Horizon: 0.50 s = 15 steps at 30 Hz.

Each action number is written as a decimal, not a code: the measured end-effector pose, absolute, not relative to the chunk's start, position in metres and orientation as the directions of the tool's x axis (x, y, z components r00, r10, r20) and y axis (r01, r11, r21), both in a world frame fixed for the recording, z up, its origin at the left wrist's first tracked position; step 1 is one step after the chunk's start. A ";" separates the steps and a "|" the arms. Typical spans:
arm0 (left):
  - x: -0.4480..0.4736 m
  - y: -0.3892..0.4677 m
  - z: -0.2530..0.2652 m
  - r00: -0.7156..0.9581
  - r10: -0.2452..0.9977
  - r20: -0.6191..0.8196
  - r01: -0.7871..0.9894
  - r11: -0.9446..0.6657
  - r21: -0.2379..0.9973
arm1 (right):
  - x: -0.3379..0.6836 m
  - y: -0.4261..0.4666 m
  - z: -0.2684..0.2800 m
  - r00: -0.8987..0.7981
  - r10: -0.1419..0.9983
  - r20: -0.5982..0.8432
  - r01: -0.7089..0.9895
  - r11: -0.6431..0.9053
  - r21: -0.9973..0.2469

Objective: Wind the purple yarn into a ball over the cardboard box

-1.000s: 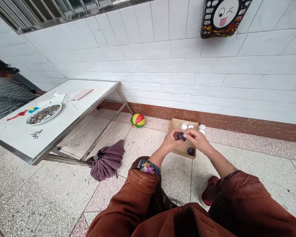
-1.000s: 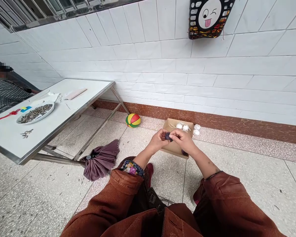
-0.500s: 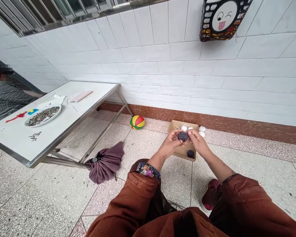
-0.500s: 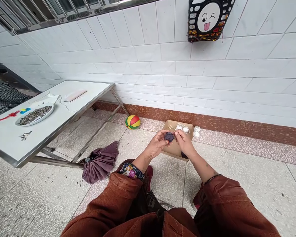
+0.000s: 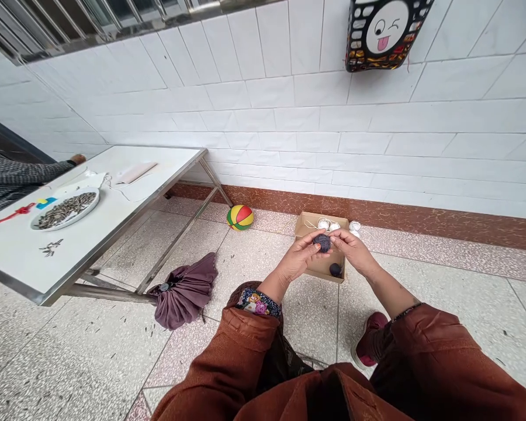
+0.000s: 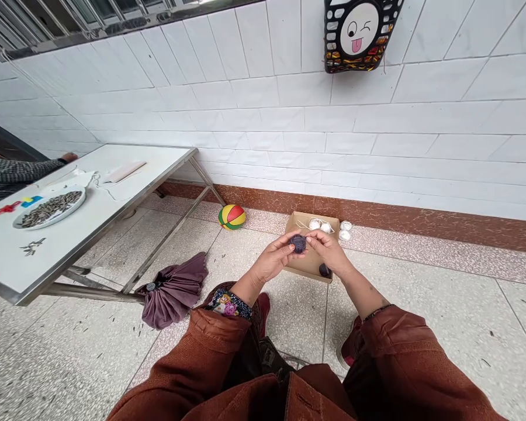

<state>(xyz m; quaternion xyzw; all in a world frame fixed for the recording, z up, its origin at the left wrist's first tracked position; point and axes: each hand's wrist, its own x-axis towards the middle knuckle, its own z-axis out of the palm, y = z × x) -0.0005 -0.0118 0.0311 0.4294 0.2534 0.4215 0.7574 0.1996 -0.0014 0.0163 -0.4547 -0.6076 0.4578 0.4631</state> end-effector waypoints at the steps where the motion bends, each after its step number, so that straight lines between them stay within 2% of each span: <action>1: 0.000 -0.013 0.033 0.542 0.840 -0.023 -0.419 0.294 0.859 | 0.200 -0.001 0.016 -0.137 0.979 0.150 0.130 0.168 -0.977; 5: 0.002 -0.015 0.038 0.613 0.790 0.002 -0.424 0.327 0.845 | 0.196 0.000 0.012 -0.138 0.980 0.142 0.139 0.161 -0.977; 8: 0.004 -0.013 0.037 0.582 0.814 0.000 -0.422 0.302 0.855 | 0.191 -0.001 0.007 -0.162 0.974 0.157 0.184 0.186 -0.965; 12: 0.004 -0.005 0.029 0.388 0.921 -0.041 -0.376 0.199 0.905 | 0.188 -0.005 0.002 -0.160 0.959 0.234 0.351 0.277 -0.894; 15: 0.002 0.002 0.022 0.217 0.976 -0.020 -0.331 0.092 0.939 | 0.185 -0.012 0.004 -0.250 0.920 0.301 0.419 0.383 -0.823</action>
